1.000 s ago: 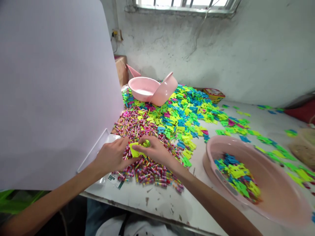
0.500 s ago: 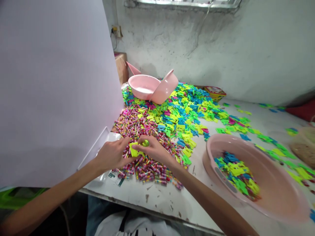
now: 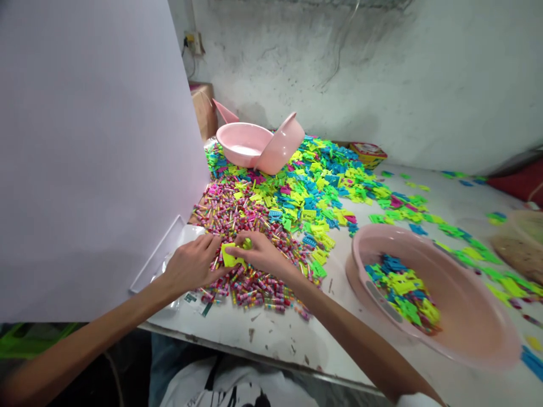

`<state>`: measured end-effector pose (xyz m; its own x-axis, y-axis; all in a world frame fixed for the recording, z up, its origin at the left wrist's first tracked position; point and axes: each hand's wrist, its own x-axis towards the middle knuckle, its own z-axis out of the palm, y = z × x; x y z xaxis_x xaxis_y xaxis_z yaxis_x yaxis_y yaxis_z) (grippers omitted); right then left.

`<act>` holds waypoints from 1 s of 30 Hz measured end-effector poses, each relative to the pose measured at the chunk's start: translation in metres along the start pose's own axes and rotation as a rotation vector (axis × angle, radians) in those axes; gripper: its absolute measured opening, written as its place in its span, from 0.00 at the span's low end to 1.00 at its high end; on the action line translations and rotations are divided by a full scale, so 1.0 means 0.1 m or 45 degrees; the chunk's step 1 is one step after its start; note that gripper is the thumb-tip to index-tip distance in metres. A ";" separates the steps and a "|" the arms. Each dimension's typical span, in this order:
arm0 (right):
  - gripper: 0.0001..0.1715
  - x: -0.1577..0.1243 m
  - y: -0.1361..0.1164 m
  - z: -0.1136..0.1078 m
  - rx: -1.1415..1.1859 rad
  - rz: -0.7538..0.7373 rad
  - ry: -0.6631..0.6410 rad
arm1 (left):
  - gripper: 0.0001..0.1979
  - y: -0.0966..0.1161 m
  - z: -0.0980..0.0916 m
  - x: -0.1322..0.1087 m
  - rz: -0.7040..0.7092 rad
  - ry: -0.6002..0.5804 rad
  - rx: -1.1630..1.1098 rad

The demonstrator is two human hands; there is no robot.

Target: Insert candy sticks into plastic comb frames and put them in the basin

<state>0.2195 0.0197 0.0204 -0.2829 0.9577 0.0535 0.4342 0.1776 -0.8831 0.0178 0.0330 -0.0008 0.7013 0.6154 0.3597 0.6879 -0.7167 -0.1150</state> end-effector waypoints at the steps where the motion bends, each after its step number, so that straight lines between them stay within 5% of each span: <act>1: 0.26 -0.01 0.00 0.01 0.003 0.008 -0.002 | 0.22 0.00 0.00 0.00 0.014 0.006 -0.007; 15: 0.24 -0.06 0.09 0.06 -0.094 -0.123 -0.001 | 0.22 -0.04 0.11 0.01 0.040 -0.238 -0.261; 30: 0.25 -0.03 0.18 0.10 0.017 0.112 -0.079 | 0.20 0.02 0.28 -0.07 0.062 -0.193 -0.108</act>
<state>0.2196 0.0174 -0.0003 -0.2966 0.9535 -0.0530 0.4485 0.0901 -0.8893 0.0197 0.0362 -0.0300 0.7579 0.6173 0.2112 0.6388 -0.7678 -0.0483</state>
